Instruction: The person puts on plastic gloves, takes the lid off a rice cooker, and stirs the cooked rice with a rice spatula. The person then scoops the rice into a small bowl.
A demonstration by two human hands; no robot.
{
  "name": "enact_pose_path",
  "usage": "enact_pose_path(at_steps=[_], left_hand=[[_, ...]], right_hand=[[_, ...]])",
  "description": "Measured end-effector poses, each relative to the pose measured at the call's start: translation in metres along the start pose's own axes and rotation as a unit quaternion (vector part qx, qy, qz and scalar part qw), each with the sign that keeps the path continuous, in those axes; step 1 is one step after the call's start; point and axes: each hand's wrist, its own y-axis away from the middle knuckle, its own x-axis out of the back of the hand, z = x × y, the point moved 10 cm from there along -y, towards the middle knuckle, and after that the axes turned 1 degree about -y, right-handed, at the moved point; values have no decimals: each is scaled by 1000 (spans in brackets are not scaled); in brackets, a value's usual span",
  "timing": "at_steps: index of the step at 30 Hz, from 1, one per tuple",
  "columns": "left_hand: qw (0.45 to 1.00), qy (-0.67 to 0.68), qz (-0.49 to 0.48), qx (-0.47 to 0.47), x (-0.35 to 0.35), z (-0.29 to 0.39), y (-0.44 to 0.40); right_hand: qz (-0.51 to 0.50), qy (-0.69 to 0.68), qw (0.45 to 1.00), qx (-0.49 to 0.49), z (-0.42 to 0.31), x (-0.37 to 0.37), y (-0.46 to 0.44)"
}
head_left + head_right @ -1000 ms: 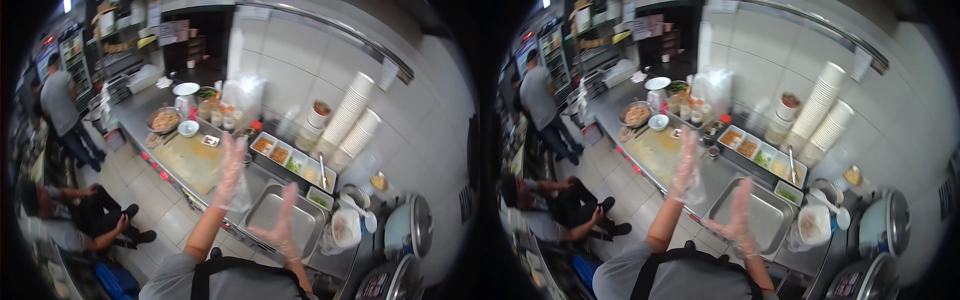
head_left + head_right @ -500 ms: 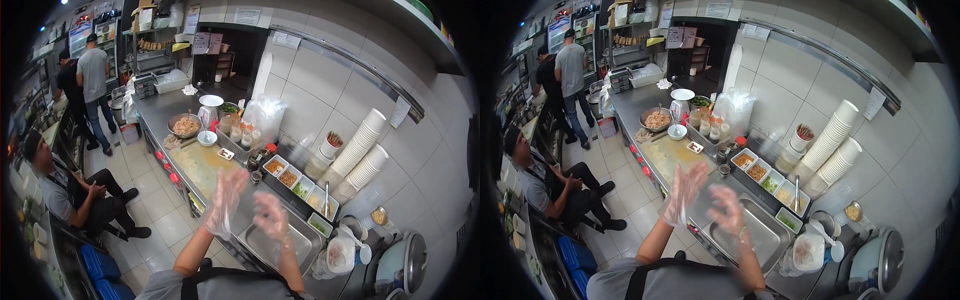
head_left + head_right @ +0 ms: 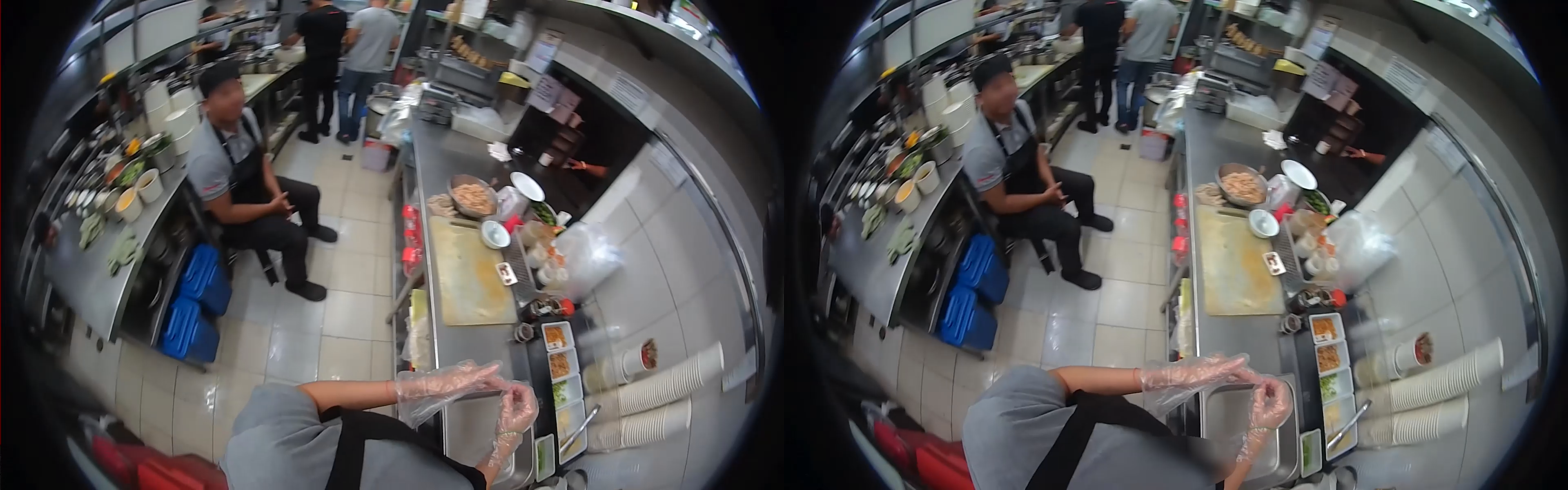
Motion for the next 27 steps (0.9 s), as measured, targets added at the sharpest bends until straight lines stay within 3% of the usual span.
enact_pose_path(at_steps=[2, 4, 5, 8, 9, 12, 16, 19, 23, 27], left_hand=[[998, -63, 11, 3, 4, 9, 7], [1000, -23, 16, 1, 11, 0, 8], [1000, -9, 23, -7, 15, 1, 10], [999, 28, 18, -14, 16, 6, 14], [999, 36, 17, -18, 15, 6, 14], [999, 42, 12, -29, 17, -2, 11], [998, 14, -2, -62, 14, -2, 9], [996, 70, -30, -47, 8, -4, 3], [990, 116, -58, -56, 1, -1, -1], [986, 162, 0, 30, 0, -1, 0]], right_hand=[[-4, -4, 1000, 2, -2, -7, -3], [0, 5, 1000, 8, -8, -8, -8], [-13, -38, 998, -40, 6, -9, -9], [-27, -50, 998, 22, -26, -14, -19], [-42, -125, 990, -40, -28, -21, -17], [-118, -48, 992, -25, -25, -33, -12], [-64, -42, 996, -49, -16, -29, -6], [-58, 10, 998, -35, -15, -26, -5], [-26, -116, 991, -66, -25, -27, -11], [-78, -181, 974, -115, 4, -34, 1]])
